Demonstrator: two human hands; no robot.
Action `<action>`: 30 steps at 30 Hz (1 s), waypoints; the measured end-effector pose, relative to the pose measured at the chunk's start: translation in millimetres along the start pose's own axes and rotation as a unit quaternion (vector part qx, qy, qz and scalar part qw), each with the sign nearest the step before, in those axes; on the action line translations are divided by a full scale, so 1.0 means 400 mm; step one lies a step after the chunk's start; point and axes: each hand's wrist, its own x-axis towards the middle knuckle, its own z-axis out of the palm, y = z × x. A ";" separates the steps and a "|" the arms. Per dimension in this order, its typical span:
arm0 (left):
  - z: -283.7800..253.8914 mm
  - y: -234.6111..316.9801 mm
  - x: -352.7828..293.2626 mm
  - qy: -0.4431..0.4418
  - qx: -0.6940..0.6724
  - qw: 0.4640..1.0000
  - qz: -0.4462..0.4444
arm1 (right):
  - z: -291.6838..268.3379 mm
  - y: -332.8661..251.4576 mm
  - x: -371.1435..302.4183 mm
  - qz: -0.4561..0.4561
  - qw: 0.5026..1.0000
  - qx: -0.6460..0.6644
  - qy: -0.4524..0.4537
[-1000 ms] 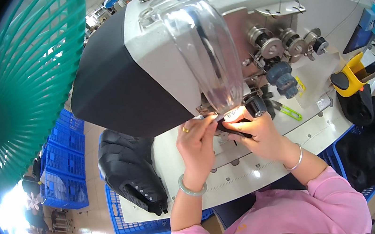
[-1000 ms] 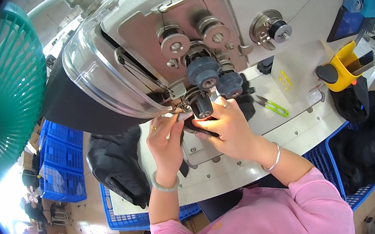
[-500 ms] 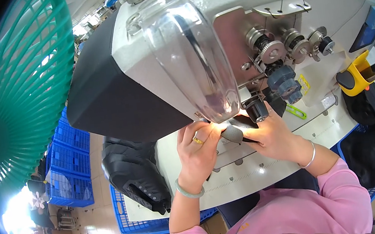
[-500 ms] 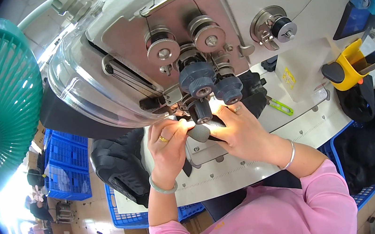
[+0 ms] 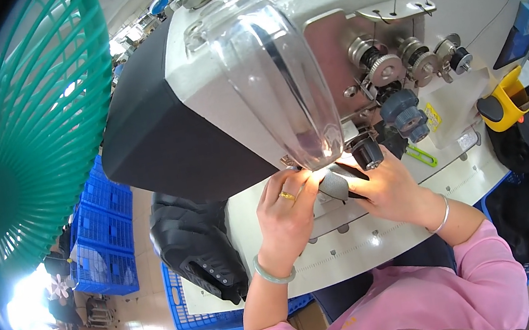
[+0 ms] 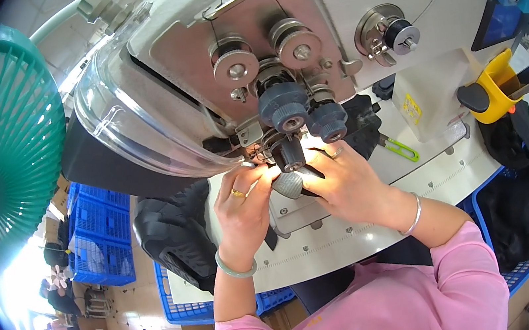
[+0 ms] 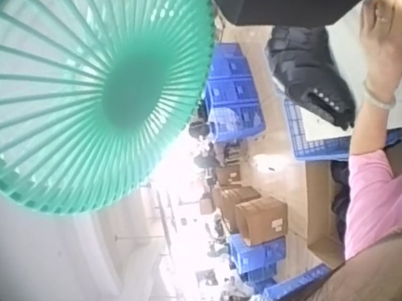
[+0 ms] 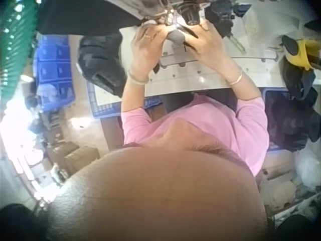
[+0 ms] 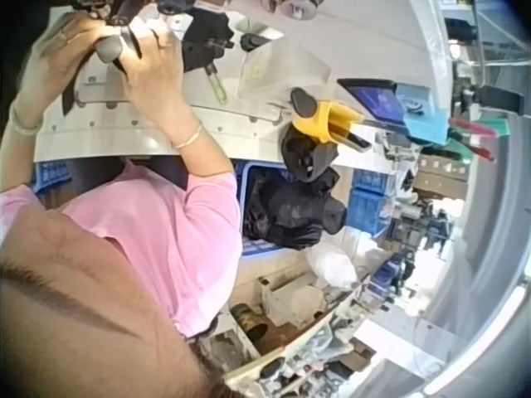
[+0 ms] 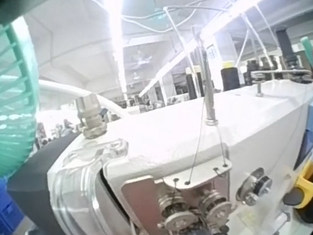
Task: Stitching leather shoe components together using an industrial sewing machine.
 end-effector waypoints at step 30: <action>0.003 0.043 -0.013 0.034 -0.022 0.996 -0.077 | -0.013 -0.034 0.010 0.004 0.999 -0.042 -0.003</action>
